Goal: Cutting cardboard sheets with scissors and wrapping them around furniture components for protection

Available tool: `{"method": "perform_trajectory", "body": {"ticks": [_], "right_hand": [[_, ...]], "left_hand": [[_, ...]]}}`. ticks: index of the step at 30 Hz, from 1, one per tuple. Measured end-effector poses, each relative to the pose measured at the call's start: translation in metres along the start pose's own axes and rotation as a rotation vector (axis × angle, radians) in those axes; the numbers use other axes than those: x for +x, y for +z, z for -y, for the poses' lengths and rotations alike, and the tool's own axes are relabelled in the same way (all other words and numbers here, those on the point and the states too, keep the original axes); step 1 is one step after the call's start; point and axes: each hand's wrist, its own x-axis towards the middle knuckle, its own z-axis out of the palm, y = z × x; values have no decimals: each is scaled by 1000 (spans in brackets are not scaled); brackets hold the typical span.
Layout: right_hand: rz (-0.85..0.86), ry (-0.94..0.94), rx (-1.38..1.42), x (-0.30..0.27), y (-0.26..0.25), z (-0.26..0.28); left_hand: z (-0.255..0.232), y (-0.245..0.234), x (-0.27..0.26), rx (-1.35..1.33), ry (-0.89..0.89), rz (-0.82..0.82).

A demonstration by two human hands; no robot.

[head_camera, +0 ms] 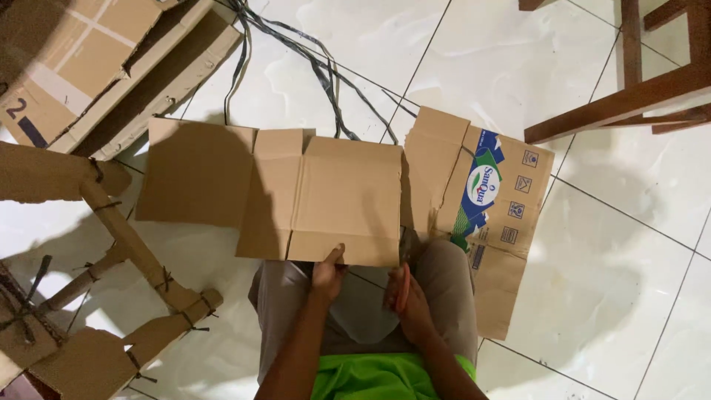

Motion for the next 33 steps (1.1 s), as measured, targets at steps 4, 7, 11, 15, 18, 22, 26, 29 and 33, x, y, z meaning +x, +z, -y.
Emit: {"method": "perform_trajectory", "body": {"ticks": [4, 7, 11, 15, 18, 22, 26, 29, 33], "right_hand": [[-250, 217, 135, -14, 22, 19], [-204, 166, 31, -24, 39, 45], [96, 113, 150, -28, 16, -12], [-20, 429, 209, -30, 15, -54], [-26, 363, 282, -21, 5, -90], [-36, 541, 353, -14, 14, -95], [-211, 716, 37, -21, 69, -12], [307, -432, -1043, -15, -11, -166], [360, -223, -1123, -3, -10, -161]], "left_hand": [[-46, 43, -43, 111, 13, 55], [-59, 62, -43, 21, 111, 156], [-74, 93, -93, -115, 52, -44], [-32, 56, -52, -153, 21, -11], [-28, 51, -37, -156, 7, 61], [-31, 48, -50, 139, -12, -74], [-31, 46, -44, 148, -20, -30], [-20, 41, -22, -8, 38, 27], [-8, 26, 15, -128, -43, 58]]}}
